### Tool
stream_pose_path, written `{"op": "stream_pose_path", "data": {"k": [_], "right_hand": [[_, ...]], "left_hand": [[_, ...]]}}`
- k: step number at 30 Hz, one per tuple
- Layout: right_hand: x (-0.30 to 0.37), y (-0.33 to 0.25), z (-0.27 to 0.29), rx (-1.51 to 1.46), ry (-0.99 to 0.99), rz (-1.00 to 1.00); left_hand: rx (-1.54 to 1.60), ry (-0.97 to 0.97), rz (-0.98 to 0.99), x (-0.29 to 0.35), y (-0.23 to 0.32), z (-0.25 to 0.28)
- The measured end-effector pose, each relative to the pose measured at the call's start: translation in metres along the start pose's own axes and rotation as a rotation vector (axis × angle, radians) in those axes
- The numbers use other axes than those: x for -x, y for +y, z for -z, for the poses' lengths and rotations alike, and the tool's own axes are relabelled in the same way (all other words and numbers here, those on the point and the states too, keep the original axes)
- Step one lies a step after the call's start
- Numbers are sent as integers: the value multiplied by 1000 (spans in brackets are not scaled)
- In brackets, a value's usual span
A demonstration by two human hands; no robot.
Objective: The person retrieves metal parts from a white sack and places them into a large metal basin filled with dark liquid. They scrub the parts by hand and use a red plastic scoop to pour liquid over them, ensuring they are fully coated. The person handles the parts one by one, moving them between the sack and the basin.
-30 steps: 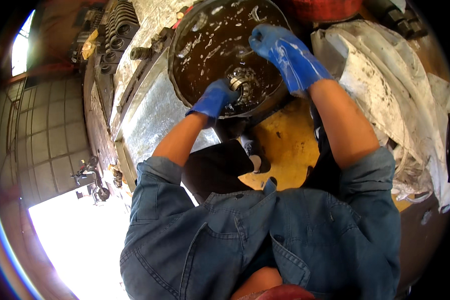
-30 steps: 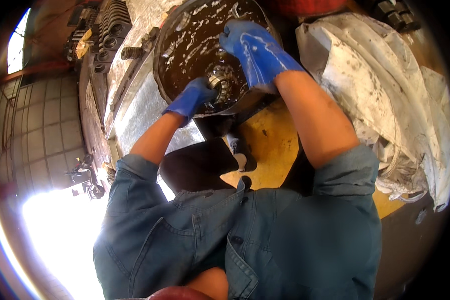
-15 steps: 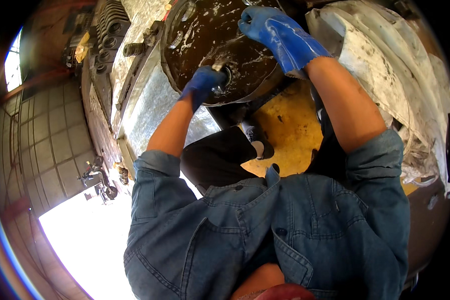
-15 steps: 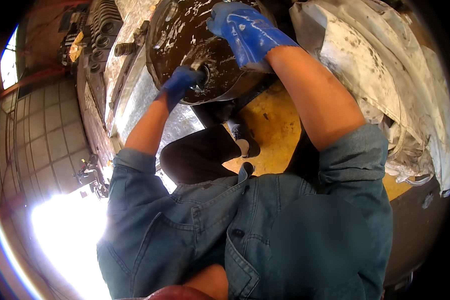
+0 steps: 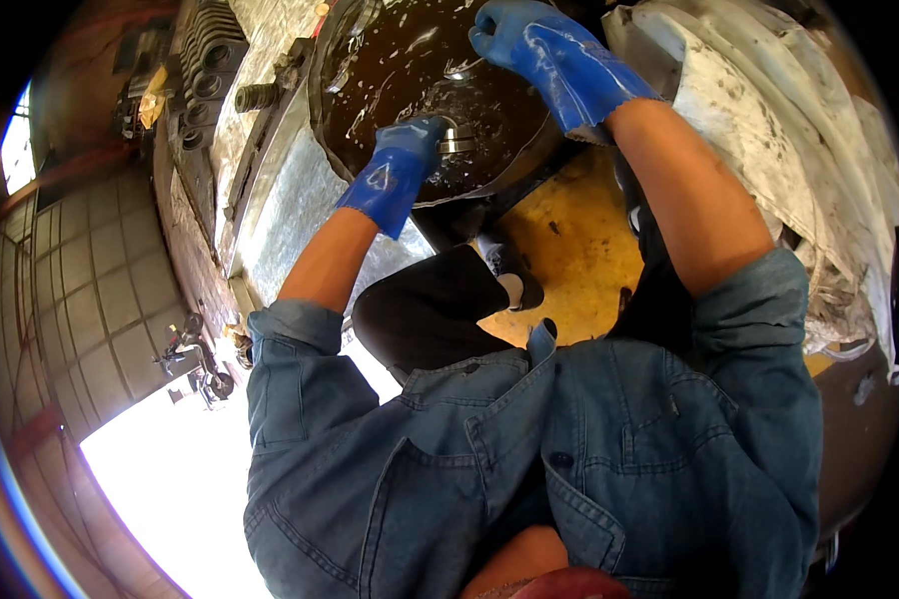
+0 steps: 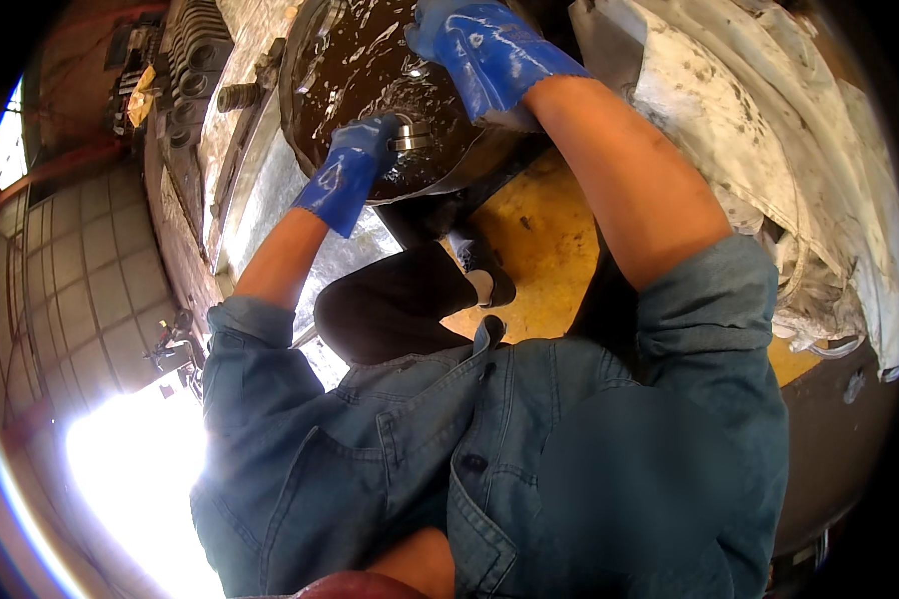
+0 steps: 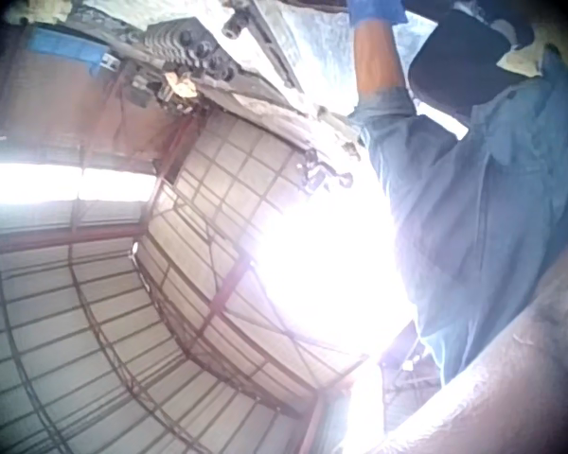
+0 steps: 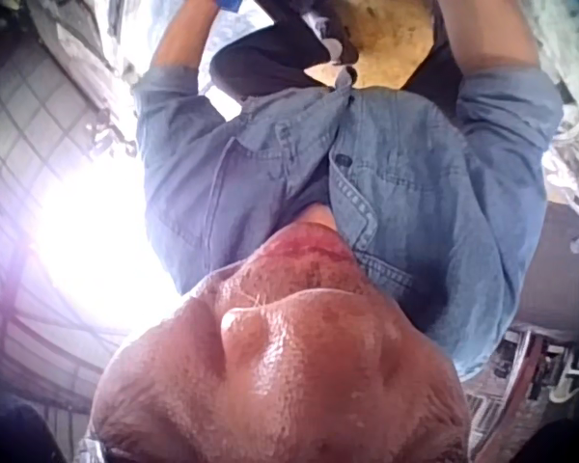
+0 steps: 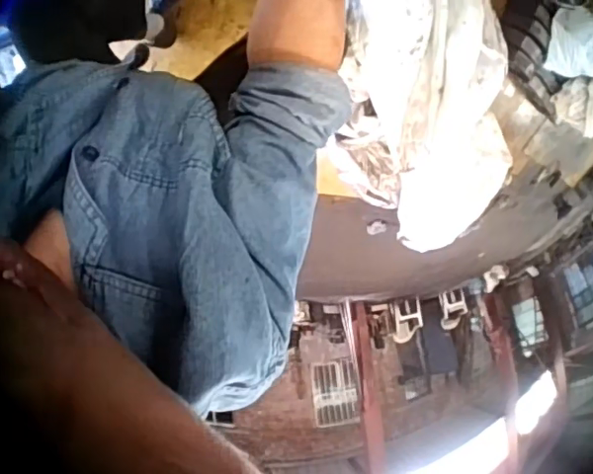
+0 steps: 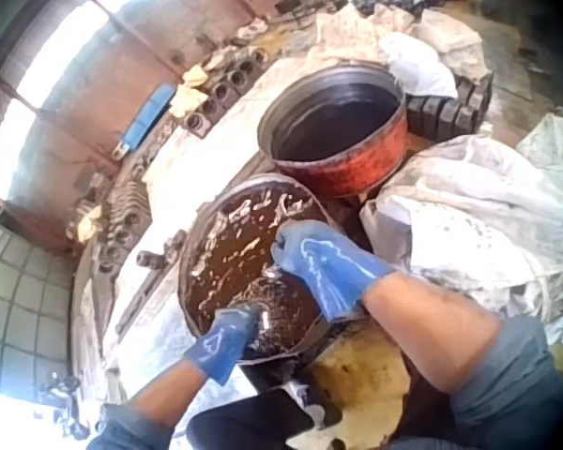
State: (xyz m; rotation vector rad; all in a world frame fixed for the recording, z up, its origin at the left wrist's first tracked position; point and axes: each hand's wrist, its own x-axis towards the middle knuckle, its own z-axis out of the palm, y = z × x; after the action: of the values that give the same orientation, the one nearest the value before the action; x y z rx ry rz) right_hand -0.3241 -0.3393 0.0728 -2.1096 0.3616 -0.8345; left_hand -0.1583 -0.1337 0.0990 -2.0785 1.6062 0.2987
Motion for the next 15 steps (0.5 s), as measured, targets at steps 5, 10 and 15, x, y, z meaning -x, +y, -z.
{"op": "stream_pose_path", "data": {"k": [5, 10, 15], "right_hand": [[-4, -55, 16, 172, -114, -291], [0, -51, 22, 157, -68, -170], [-4, -17, 4, 556, -188, 214]], "left_hand": [[789, -293, 341, 7, -34, -1], [131, -112, 207, 0, 8, 15], [635, -255, 353, 0, -12, 10]]}}
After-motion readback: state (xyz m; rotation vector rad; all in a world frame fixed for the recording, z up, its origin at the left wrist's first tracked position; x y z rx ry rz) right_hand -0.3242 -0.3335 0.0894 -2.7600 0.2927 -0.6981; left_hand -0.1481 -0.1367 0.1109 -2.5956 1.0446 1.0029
